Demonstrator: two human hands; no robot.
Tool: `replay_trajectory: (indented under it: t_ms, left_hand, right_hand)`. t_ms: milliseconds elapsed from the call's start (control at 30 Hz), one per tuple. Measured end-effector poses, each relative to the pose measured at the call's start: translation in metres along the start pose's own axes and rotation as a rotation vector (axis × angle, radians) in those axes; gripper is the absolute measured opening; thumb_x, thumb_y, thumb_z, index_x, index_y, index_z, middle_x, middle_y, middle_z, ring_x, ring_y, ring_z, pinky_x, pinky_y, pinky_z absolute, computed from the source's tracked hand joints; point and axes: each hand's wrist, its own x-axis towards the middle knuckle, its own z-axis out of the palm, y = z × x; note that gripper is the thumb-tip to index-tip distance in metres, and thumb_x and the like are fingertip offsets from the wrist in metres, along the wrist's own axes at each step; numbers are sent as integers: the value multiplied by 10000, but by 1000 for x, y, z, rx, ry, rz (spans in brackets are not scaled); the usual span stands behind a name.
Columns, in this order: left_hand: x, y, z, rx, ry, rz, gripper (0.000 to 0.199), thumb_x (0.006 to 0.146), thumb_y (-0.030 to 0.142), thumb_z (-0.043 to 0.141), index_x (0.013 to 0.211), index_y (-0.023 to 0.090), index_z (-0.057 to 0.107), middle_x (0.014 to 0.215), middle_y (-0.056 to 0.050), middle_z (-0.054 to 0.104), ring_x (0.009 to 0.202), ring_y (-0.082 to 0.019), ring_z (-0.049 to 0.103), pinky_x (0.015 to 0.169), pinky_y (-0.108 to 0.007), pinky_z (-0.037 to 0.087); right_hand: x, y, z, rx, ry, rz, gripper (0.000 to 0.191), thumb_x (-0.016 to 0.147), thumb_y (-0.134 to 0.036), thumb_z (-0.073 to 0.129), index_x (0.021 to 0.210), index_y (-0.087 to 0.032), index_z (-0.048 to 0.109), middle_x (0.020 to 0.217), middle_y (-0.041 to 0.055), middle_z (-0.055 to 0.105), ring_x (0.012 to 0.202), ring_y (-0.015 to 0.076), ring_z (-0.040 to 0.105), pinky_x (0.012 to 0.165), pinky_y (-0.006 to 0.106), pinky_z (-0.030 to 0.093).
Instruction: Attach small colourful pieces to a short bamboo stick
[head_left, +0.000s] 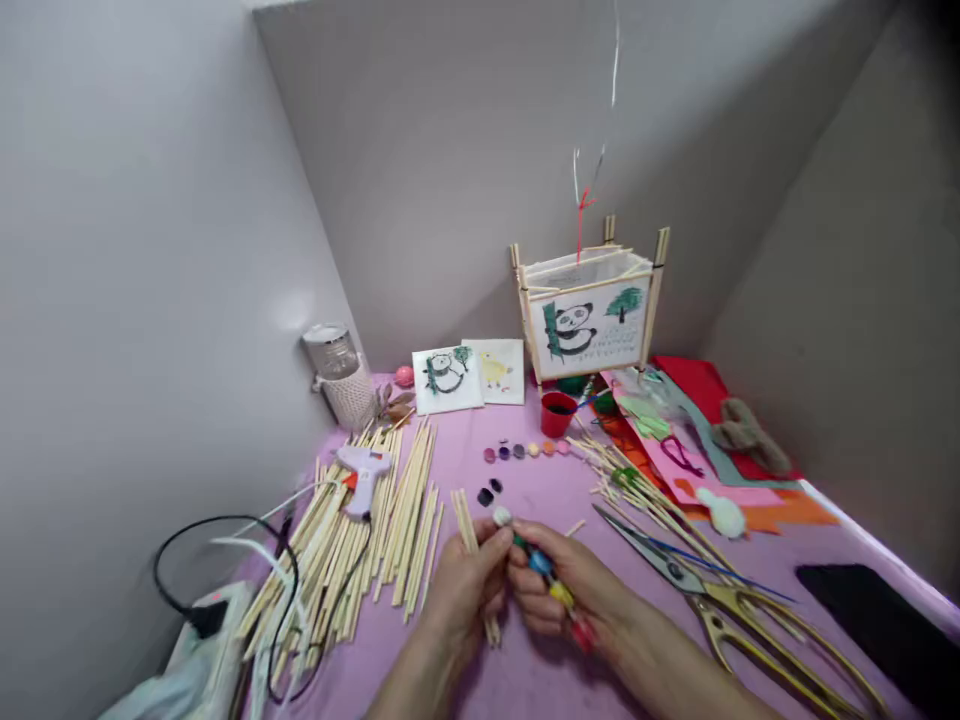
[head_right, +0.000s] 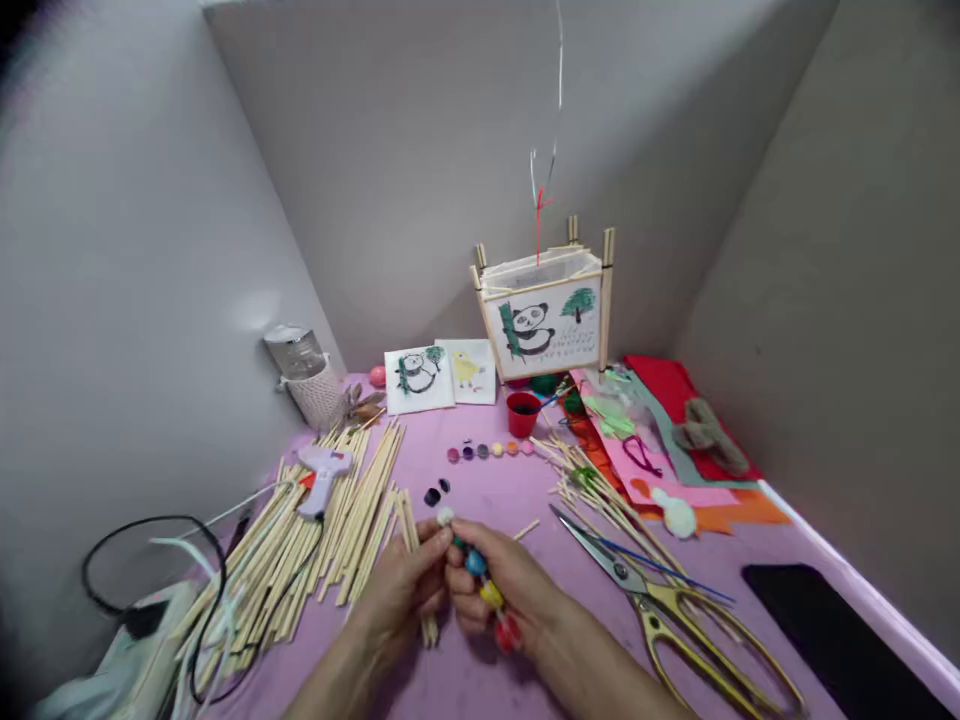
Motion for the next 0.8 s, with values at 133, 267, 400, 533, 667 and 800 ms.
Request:
replay_trajectory:
  t_ms: [133, 267, 400, 533, 667, 800]
  left_hand:
    - [-3, 5, 5, 40, -27, -15, 315, 713, 362, 735, 795, 114, 560, 616, -6, 590, 386, -33, 446, 348, -162, 186]
    - [-7, 10, 9, 72, -41, -32, 321, 696, 346, 738, 843, 110, 577, 559, 23, 563, 308, 8, 276, 321, -161, 99]
    - [-7, 13, 8, 72, -5, -34, 376, 681, 372, 743, 893, 112, 575, 504, 65, 497, 300, 16, 179, 323, -160, 83]
    - [-6, 19, 6, 68, 94, 61, 441, 691, 424, 728, 975, 142, 542, 659, 33, 584, 316, 24, 172, 335, -165, 99]
    - [-8, 28, 4, 172, 123, 134, 588, 738, 460, 671, 1210, 167, 479, 821, -12, 621, 342, 15, 191, 352, -185, 101]
    - [-10, 33, 4, 360, 76, 158, 617, 683, 358, 735, 1221, 143, 521, 601, 72, 448, 406, -25, 274, 398, -192, 166]
  right_hand:
    - [2, 4, 1, -35, 76, -80, 368, 884, -436, 424, 614, -188, 452, 396, -60, 464, 225, 59, 322, 254, 166, 199]
    - [4, 6, 3, -43, 101, -141, 363, 833, -459, 491, 596, -189, 437, 374, -73, 439, 214, 58, 319, 247, 161, 186]
    - [1, 5, 3, -70, 85, -159, 338, 806, -460, 526, 619, -188, 453, 401, -80, 450, 224, 49, 324, 257, 154, 197]
    - [-5, -6, -2, -99, 54, 0, 327, 862, -391, 427, 610, -186, 465, 399, -71, 433, 226, 53, 313, 256, 158, 205]
    - [-12, -18, -8, -128, 43, 199, 410, 893, -371, 305, 552, -189, 444, 343, -65, 375, 199, 57, 235, 229, 162, 181]
    - [-19, -26, -11, -253, 51, 287, 417, 877, -357, 320, 535, -178, 476, 331, -46, 390, 198, 55, 232, 212, 151, 196]
